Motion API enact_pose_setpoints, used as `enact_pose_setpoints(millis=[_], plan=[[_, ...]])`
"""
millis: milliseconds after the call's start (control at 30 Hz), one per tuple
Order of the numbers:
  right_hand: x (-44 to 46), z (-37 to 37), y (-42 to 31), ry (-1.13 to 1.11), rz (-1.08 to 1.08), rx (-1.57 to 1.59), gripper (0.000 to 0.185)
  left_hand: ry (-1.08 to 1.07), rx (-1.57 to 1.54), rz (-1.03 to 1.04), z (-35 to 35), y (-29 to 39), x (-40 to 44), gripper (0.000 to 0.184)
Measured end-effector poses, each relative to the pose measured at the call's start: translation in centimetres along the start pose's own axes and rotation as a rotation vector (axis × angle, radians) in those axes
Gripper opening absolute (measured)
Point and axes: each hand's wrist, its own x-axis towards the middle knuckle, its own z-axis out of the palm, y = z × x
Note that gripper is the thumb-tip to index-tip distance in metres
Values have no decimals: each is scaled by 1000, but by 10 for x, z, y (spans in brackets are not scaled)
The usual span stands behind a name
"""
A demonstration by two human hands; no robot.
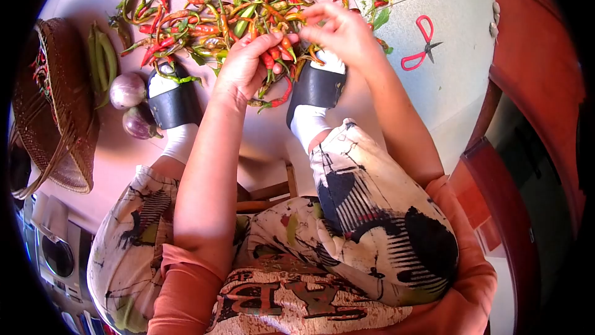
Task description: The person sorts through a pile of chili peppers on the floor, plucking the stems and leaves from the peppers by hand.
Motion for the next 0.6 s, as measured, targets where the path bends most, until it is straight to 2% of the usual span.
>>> enact_pose_setpoints(millis=[33,100,133,200,233,267,300,433,500,600], plan=[[19,0,28,129,-136,9,25,0,0,1,-4,0,0,19],[46,-4,39,303,-412,-279,25,-80,37,-32,-8,1,2,20],[48,-4,35,306,-413,-277,25,7,4,-57,-4,-1,0,23],[55,1,22,290,-194,-533,24,-45,-19,-65,-1,-1,-4,24],[57,6,20,290,-199,-533,24,-98,-44,-69,1,0,-5,26],[59,10,18,328,-204,-664,25,-89,-61,-84,3,1,-5,18],[61,13,19,363,-206,-792,27,-86,-1,-93,-1,0,-4,25],[58,7,26,255,-88,-593,22,-72,71,-44,-7,-4,-1,23],[53,-1,33,279,-138,-516,22,-71,84,-10,-5,-4,-1,22],[45,-14,35,161,34,-26,20,-94,6,-31,-3,0,-2,26]])
